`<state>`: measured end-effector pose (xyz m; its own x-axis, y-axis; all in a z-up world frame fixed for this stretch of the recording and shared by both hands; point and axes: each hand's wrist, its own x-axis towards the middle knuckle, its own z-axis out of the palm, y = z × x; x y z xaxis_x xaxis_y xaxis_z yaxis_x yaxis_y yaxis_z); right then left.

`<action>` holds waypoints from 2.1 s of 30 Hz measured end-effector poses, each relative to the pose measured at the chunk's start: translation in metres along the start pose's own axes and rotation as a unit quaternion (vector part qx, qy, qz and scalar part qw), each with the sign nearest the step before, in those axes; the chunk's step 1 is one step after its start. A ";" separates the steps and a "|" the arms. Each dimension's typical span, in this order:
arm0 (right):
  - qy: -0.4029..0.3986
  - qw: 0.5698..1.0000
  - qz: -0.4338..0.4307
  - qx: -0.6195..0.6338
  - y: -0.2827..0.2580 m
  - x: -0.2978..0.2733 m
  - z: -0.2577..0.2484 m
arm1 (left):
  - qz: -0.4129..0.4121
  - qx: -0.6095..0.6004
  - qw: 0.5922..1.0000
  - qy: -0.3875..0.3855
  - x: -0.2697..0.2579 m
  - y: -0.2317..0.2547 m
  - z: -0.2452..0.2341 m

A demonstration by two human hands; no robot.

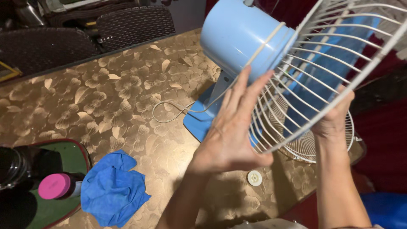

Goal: The person assembles a blue table fan by attaching the fan blades to the motor shaft, securing them with a nut, and then attaching the front and rear wire cages. The person uses a screwdriver to tighten the nut and aligns the cages with the fan body.

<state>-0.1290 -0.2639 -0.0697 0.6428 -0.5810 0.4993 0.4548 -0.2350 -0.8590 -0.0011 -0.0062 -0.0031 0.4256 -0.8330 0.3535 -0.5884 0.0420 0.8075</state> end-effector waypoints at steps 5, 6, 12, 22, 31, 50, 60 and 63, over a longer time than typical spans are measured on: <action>0.003 1.000 0.011 -0.001 -0.004 0.001 -0.004 | 0.050 -0.030 0.998 0.012 0.003 -0.010 0.003; -0.009 1.000 0.000 -0.003 -0.004 0.002 -0.005 | 0.054 -0.038 0.998 0.002 0.003 -0.012 0.002; 0.050 0.990 -0.001 -0.129 -0.001 -0.007 -0.011 | 0.031 -0.074 0.997 -0.022 0.000 -0.011 -0.003; 0.141 0.984 0.110 0.021 -0.014 -0.029 0.015 | 0.066 -0.055 0.996 -0.002 0.001 -0.009 -0.005; -0.013 0.994 -0.007 -0.113 -0.002 0.010 0.004 | 0.059 0.010 0.998 0.007 0.005 -0.006 -0.007; -0.026 0.932 -0.136 -0.334 -0.021 0.023 0.029 | 0.063 0.048 0.891 0.446 -0.018 -0.027 0.076; -0.086 0.962 -0.162 -0.203 -0.013 0.004 0.003 | 0.032 0.135 0.804 0.578 -0.043 -0.001 0.143; -0.082 0.957 -0.138 -0.241 0.003 -0.015 -0.007 | -0.015 0.162 0.775 0.611 -0.050 -0.013 0.161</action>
<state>-0.1416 -0.2610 -0.0803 0.6452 -0.3230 0.6924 0.3107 -0.7169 -0.6241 -0.1257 -0.0539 -0.1077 0.6594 0.3214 0.6796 -0.6232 -0.2719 0.7333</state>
